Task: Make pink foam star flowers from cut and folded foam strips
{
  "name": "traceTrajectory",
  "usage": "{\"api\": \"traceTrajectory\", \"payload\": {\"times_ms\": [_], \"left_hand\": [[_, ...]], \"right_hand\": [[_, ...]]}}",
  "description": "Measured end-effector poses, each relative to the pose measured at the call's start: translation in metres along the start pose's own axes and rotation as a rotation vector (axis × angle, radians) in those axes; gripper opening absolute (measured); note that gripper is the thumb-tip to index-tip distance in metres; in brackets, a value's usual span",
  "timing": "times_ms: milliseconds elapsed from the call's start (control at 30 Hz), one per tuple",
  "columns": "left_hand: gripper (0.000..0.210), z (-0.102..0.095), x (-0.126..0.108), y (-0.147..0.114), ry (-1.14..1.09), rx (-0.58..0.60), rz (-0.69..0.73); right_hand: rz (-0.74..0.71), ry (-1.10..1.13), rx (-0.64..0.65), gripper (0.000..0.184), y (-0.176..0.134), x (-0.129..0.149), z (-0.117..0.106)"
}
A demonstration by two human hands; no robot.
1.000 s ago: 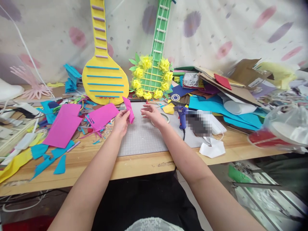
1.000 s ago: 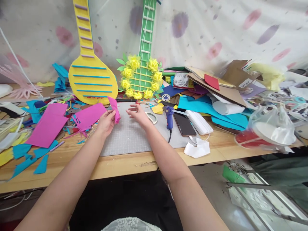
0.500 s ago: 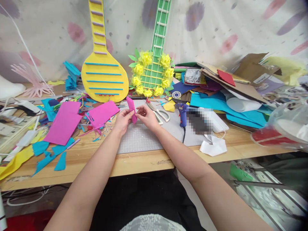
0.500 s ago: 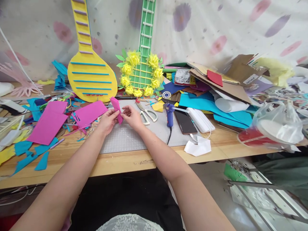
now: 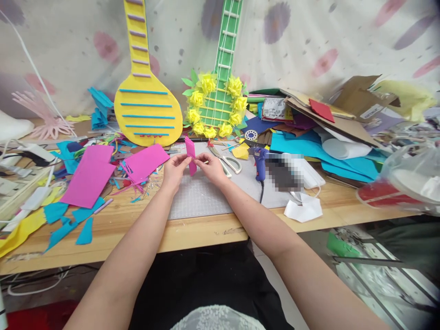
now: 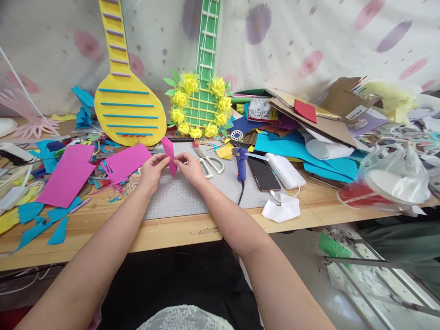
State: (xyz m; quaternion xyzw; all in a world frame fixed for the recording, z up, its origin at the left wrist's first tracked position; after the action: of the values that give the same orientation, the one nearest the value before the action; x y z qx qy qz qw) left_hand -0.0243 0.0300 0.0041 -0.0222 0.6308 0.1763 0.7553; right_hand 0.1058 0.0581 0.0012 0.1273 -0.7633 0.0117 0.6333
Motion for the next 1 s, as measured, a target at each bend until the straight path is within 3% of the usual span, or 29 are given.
{"api": "traceTrajectory", "payload": {"times_ms": [133, 433, 600, 767, 1000], "left_hand": [[0.030, -0.0035, 0.0017, 0.0012, 0.041, -0.038, 0.007], [0.039, 0.0050, 0.0034, -0.0018, -0.152, 0.085, -0.121], [0.030, 0.0038, 0.0080, -0.0012, -0.062, -0.002, -0.104], [0.023, 0.0024, 0.0087, -0.0020, -0.041, -0.083, -0.090], [0.026, 0.0054, 0.0075, -0.0028, 0.005, -0.009, -0.146]], "right_hand": [[-0.021, -0.003, 0.032, 0.021, 0.0001, 0.0002, 0.0012], [0.130, 0.143, 0.048, 0.023, 0.0052, -0.0052, 0.0019], [0.176, 0.182, 0.116, 0.023, 0.0037, -0.0033, 0.0025], [0.205, 0.137, 0.055, 0.016, 0.0038, -0.0054, 0.0050], [0.256, 0.213, 0.104, 0.017, 0.0060, -0.0068, 0.0065]]}}
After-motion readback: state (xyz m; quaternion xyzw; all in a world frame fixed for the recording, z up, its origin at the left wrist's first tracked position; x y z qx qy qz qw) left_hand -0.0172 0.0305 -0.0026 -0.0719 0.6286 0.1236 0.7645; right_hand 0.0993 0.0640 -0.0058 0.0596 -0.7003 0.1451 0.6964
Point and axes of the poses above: each hand's wrist, its own y-axis towards the middle knuckle, its own z-axis out of the palm, x = y × z, the point moved 2 cm from there along y, towards the middle knuckle, and after that the axes turned 5 degrees about z, right-handed, at the moved point
